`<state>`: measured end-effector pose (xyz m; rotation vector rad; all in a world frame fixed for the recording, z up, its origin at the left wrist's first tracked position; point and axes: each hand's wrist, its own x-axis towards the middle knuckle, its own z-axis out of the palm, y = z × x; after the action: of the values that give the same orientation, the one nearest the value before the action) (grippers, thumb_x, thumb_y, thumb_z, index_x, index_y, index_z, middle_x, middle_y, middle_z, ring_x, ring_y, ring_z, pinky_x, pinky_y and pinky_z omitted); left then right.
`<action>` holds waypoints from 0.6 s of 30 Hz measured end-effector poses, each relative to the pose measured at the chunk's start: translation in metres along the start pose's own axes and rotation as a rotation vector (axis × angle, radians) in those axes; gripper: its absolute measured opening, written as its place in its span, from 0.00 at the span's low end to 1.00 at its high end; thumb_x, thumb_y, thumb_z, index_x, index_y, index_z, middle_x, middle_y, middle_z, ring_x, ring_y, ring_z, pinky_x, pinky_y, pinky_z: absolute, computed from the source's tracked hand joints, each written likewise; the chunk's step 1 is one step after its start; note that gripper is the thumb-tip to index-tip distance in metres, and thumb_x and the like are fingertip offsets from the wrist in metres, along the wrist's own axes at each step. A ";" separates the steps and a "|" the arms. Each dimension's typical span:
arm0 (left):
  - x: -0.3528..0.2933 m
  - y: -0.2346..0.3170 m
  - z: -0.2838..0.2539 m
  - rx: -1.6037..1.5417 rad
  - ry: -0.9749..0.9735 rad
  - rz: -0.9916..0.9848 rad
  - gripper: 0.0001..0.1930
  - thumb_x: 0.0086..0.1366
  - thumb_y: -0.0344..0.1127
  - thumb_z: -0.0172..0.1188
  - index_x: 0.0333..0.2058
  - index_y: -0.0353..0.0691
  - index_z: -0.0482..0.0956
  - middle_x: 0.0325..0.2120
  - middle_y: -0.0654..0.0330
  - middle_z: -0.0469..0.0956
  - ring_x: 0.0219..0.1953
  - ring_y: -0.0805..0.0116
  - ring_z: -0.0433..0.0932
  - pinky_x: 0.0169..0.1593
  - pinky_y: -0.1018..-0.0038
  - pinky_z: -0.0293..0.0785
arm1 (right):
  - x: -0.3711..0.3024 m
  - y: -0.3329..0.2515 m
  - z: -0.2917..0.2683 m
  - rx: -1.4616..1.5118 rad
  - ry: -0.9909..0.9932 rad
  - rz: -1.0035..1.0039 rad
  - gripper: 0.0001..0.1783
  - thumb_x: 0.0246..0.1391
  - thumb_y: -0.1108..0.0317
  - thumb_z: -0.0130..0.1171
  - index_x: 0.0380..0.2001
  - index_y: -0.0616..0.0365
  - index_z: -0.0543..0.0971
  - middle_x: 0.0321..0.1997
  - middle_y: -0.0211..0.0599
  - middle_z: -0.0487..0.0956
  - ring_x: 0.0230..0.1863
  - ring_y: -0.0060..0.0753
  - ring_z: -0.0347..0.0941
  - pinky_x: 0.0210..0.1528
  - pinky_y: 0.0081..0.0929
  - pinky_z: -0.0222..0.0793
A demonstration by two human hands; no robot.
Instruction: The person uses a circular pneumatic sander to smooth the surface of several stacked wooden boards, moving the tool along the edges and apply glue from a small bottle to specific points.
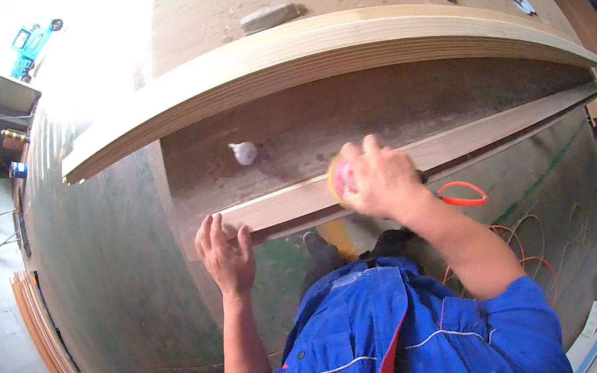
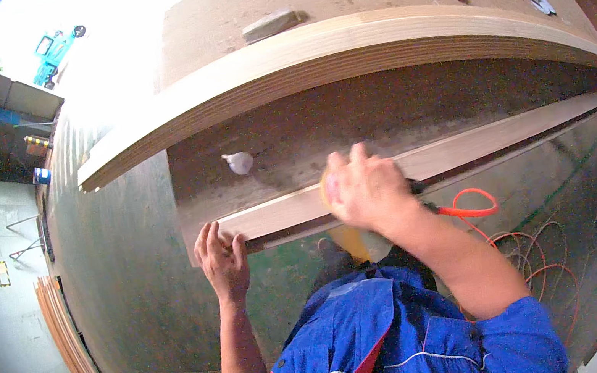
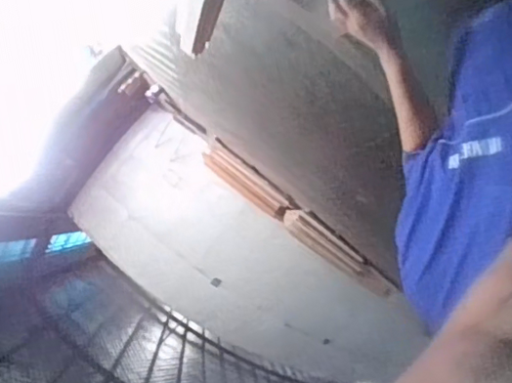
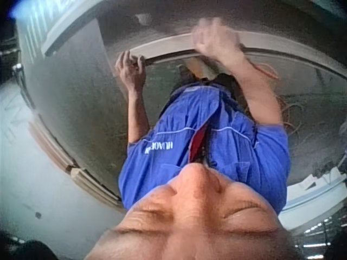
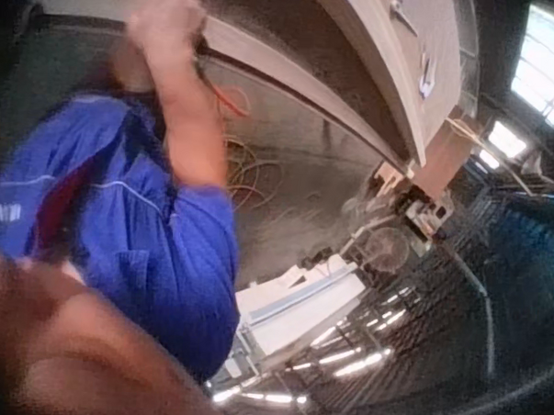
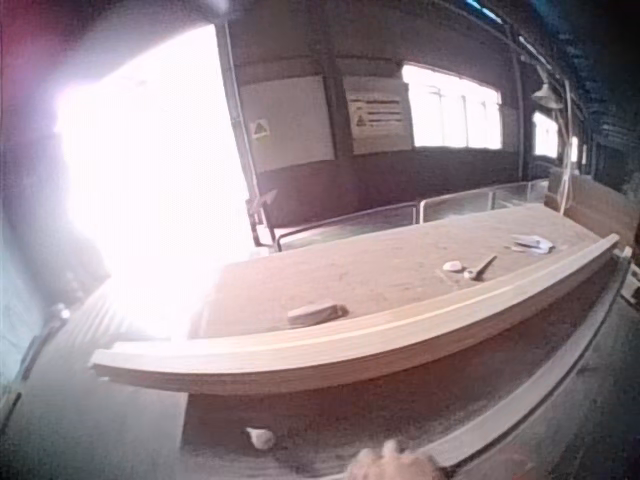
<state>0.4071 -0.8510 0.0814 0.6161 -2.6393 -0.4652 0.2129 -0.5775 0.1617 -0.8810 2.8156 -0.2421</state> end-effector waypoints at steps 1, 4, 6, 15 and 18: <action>0.001 -0.007 -0.007 0.015 -0.008 -0.015 0.30 0.70 0.44 0.69 0.66 0.36 0.75 0.66 0.43 0.74 0.71 0.43 0.69 0.75 0.50 0.61 | 0.010 -0.030 0.005 0.012 -0.036 -0.018 0.23 0.62 0.52 0.64 0.53 0.55 0.77 0.47 0.56 0.79 0.41 0.59 0.87 0.43 0.55 0.86; -0.002 -0.027 -0.020 -0.020 0.011 -0.042 0.30 0.70 0.43 0.68 0.66 0.36 0.76 0.66 0.44 0.74 0.71 0.43 0.68 0.75 0.50 0.61 | 0.030 -0.102 0.020 0.053 -0.037 -0.132 0.22 0.61 0.53 0.65 0.50 0.57 0.78 0.43 0.56 0.80 0.43 0.57 0.88 0.45 0.53 0.86; -0.003 -0.032 -0.026 -0.040 0.052 -0.033 0.27 0.71 0.39 0.66 0.66 0.35 0.76 0.66 0.44 0.74 0.71 0.44 0.69 0.74 0.51 0.62 | 0.040 -0.140 0.037 0.066 -0.029 -0.206 0.23 0.61 0.53 0.67 0.50 0.58 0.78 0.43 0.57 0.80 0.45 0.57 0.88 0.45 0.52 0.86; -0.045 -0.035 -0.056 -0.080 0.168 -0.213 0.26 0.72 0.33 0.64 0.66 0.36 0.75 0.66 0.44 0.74 0.70 0.45 0.69 0.74 0.54 0.63 | 0.069 -0.248 0.035 0.051 -0.186 -0.398 0.24 0.64 0.55 0.65 0.57 0.59 0.78 0.56 0.58 0.80 0.53 0.58 0.87 0.53 0.48 0.85; -0.053 -0.038 -0.059 -0.063 0.170 -0.224 0.27 0.70 0.32 0.65 0.67 0.36 0.75 0.66 0.44 0.74 0.70 0.44 0.69 0.74 0.52 0.63 | 0.066 -0.245 0.036 0.053 -0.205 -0.402 0.25 0.64 0.55 0.65 0.58 0.58 0.78 0.57 0.58 0.79 0.54 0.57 0.86 0.54 0.48 0.85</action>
<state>0.4905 -0.8708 0.1024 0.8955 -2.3974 -0.5327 0.3015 -0.8183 0.1699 -1.3685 2.4139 -0.2609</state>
